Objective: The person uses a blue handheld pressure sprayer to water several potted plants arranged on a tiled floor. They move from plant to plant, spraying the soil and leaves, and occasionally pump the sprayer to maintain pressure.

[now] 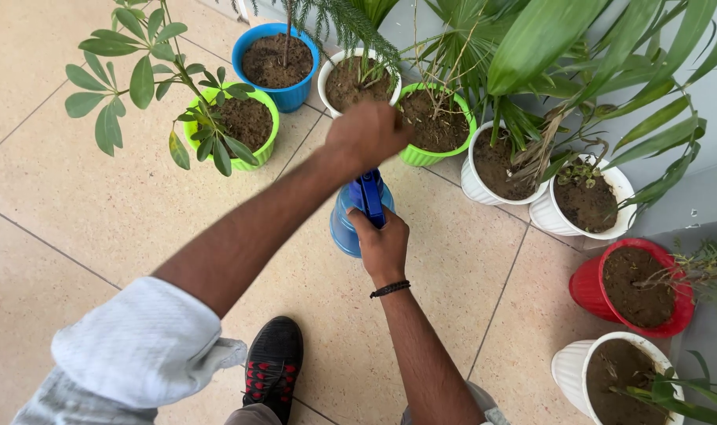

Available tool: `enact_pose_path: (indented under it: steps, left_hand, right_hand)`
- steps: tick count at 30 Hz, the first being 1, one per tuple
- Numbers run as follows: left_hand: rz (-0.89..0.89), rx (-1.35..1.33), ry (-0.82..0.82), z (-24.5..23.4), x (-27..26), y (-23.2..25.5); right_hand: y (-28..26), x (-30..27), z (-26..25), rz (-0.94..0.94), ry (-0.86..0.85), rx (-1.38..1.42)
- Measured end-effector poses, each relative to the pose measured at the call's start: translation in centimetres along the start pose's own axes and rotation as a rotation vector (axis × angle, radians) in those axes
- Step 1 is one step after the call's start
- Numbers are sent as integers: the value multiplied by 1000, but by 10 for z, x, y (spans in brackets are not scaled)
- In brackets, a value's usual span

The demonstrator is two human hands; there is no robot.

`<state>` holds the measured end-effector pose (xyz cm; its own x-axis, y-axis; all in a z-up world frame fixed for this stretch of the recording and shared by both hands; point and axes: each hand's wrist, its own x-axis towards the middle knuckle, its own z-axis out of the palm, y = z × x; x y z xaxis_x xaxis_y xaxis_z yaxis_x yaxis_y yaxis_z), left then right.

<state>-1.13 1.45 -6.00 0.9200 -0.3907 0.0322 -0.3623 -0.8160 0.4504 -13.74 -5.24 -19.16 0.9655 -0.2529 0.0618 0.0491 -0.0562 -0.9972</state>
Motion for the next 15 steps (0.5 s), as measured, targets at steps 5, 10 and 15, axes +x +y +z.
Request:
enact_pose_path:
  steps: [5, 10, 15]
  left_hand:
    - [34, -39, 313, -59, 24, 24]
    - [-36, 18, 225, -66, 14, 16]
    - [-143, -34, 152, -64, 22, -4]
  right_hand:
    - [-4, 2, 7, 202, -50, 96]
    - [-7, 2, 16, 186, -41, 38]
    - [4, 8, 30, 238, -101, 58]
